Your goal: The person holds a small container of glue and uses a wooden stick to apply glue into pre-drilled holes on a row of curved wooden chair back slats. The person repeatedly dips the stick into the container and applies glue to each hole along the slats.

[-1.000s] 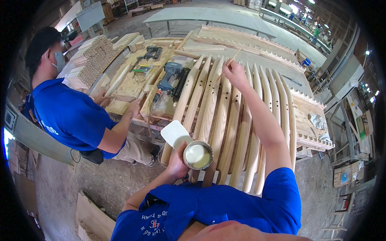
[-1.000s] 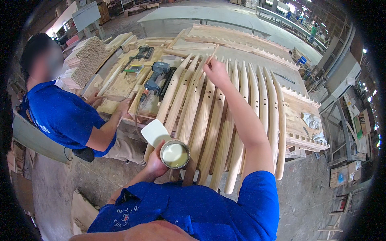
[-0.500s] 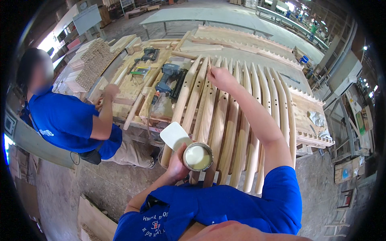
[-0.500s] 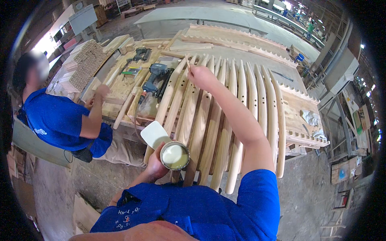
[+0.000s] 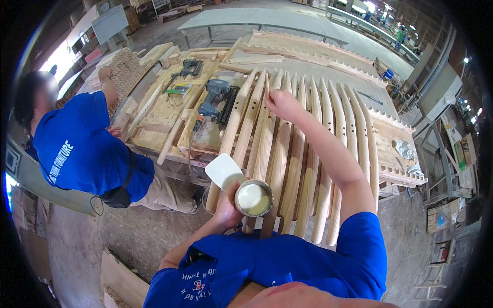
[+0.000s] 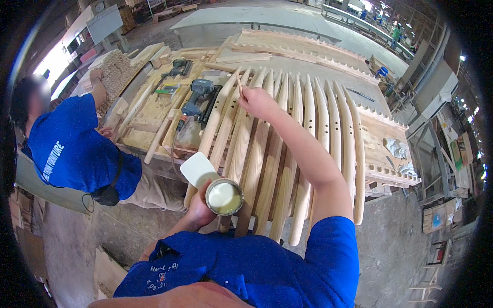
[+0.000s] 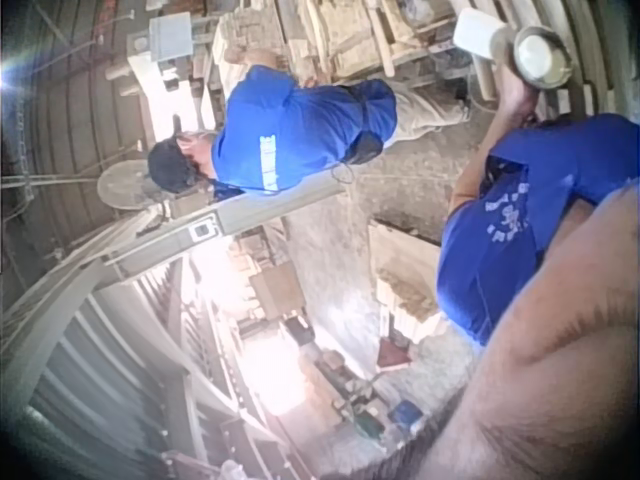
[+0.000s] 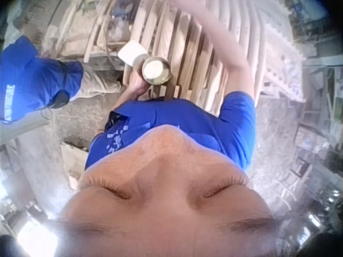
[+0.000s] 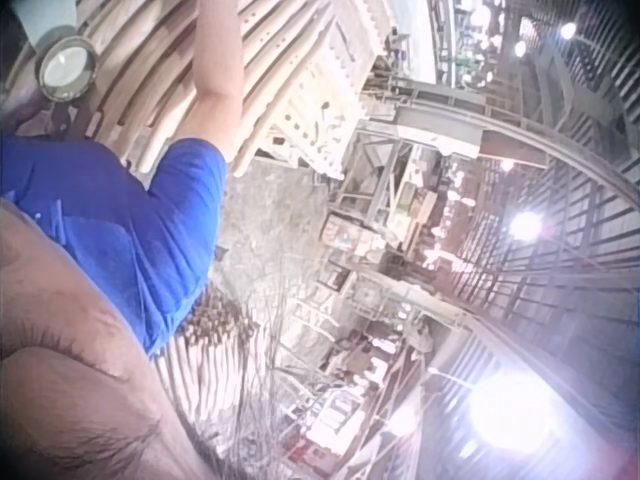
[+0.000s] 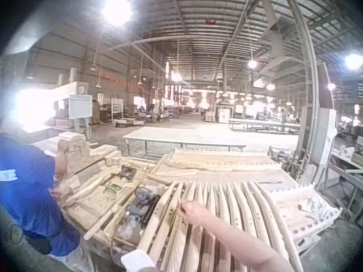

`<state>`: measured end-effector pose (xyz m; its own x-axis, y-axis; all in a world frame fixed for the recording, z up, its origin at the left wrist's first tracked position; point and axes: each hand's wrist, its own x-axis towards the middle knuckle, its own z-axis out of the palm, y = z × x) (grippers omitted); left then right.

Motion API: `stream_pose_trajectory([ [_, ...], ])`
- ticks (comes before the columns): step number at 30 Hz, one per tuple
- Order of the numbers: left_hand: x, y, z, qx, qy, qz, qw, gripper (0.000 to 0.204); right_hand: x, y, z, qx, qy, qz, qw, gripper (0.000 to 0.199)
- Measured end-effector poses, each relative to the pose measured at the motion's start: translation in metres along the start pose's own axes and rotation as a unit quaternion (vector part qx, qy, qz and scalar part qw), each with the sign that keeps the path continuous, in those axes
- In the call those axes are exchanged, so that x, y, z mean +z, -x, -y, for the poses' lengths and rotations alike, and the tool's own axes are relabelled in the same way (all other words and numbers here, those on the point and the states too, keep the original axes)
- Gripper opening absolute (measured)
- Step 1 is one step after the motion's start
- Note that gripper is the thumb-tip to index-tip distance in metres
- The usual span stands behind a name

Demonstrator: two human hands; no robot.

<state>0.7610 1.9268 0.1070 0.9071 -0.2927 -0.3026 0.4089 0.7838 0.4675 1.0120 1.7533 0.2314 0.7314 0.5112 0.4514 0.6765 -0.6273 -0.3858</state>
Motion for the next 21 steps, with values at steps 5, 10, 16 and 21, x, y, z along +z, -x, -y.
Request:
stream_pose_trajectory([
  [5,0.004,0.001,-0.001,0.001,-0.018,0.003,1.000,0.045,-0.008,0.002,0.002,0.056,-0.050,0.009,0.997,0.019],
  [10,0.004,0.001,0.000,0.008,-0.008,0.001,1.000,0.046,-0.019,0.005,0.001,-0.010,0.047,0.080,0.996,0.012],
  [16,0.006,0.005,0.001,0.021,-0.025,0.003,0.999,0.046,-0.049,0.013,0.009,-0.022,-0.076,0.137,0.987,0.012],
  [21,0.006,-0.004,-0.010,0.011,0.006,0.021,1.000,0.047,-0.054,0.032,-0.018,0.124,-0.231,-0.032,0.965,0.014],
])
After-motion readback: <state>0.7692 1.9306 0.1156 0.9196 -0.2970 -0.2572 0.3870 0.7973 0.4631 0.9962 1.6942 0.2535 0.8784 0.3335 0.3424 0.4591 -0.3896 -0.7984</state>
